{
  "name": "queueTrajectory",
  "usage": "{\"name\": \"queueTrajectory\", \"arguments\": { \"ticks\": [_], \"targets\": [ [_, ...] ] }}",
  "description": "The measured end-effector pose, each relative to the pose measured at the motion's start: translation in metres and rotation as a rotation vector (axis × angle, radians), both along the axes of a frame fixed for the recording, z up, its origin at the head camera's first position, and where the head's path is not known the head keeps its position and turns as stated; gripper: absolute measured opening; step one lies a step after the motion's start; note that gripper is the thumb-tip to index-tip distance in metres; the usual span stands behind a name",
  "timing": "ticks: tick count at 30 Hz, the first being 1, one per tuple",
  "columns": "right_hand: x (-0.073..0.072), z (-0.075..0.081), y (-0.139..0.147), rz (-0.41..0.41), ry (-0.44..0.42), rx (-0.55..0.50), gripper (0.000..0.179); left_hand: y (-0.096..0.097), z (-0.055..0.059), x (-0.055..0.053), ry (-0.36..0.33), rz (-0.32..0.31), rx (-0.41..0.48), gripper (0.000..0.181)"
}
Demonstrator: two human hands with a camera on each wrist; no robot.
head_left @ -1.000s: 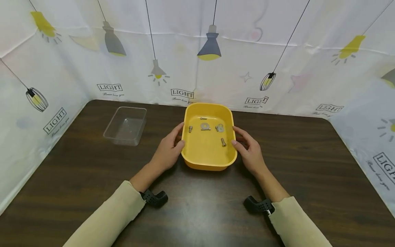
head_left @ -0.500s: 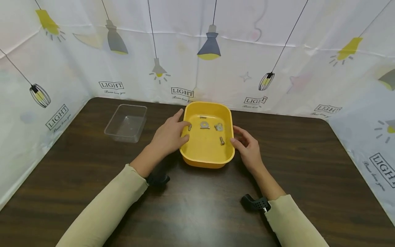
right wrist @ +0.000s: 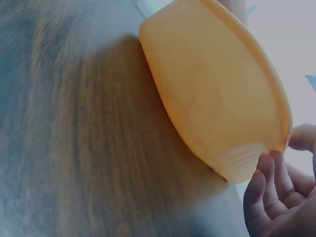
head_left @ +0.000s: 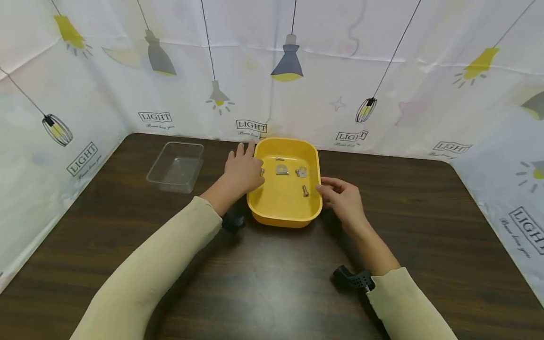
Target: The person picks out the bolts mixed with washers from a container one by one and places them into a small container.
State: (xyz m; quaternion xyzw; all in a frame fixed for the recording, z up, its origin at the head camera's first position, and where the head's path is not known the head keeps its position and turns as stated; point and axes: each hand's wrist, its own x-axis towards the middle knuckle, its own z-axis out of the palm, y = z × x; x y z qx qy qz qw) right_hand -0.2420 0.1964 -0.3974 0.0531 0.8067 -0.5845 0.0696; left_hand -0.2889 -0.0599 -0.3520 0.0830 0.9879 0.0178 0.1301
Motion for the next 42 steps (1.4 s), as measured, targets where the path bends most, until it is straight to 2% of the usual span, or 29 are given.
{"name": "queueTrajectory", "arguments": {
  "ticks": [4, 10, 17, 22, 28, 32, 42],
  "targets": [
    [0.000, -0.002, -0.001, 0.008, 0.011, -0.018, 0.047, 0.003, 0.001, -0.009, 0.011, 0.017, -0.038, 0.048],
    [0.000, -0.009, -0.002, -0.024, 0.061, -0.047, 0.043, 0.005, 0.000, -0.018, 0.028, 0.019, -0.042, 0.046],
    [0.000, -0.017, -0.007, -0.021, 0.113, -0.105, 0.040, 0.004, 0.001, -0.020, -0.004, 0.051, -0.040, 0.049],
    [-0.001, -0.023, -0.006, -0.022, 0.149, -0.139, 0.039, 0.003, -0.001, -0.021, -0.049, 0.077, 0.036, 0.037],
    [0.000, -0.028, -0.003, -0.029, 0.176, -0.149, 0.038, 0.005, -0.006, -0.027, -0.119, 0.069, 0.069, 0.020],
    [0.000, -0.029, -0.003, -0.029, 0.186, -0.152, 0.037, 0.004, -0.008, -0.027, -0.114, 0.067, 0.066, 0.016],
    [-0.002, -0.029, -0.003, -0.041, 0.198, -0.151, 0.037, 0.011, -0.004, -0.026, -0.085, 0.098, 0.010, 0.023]
  ]
}}
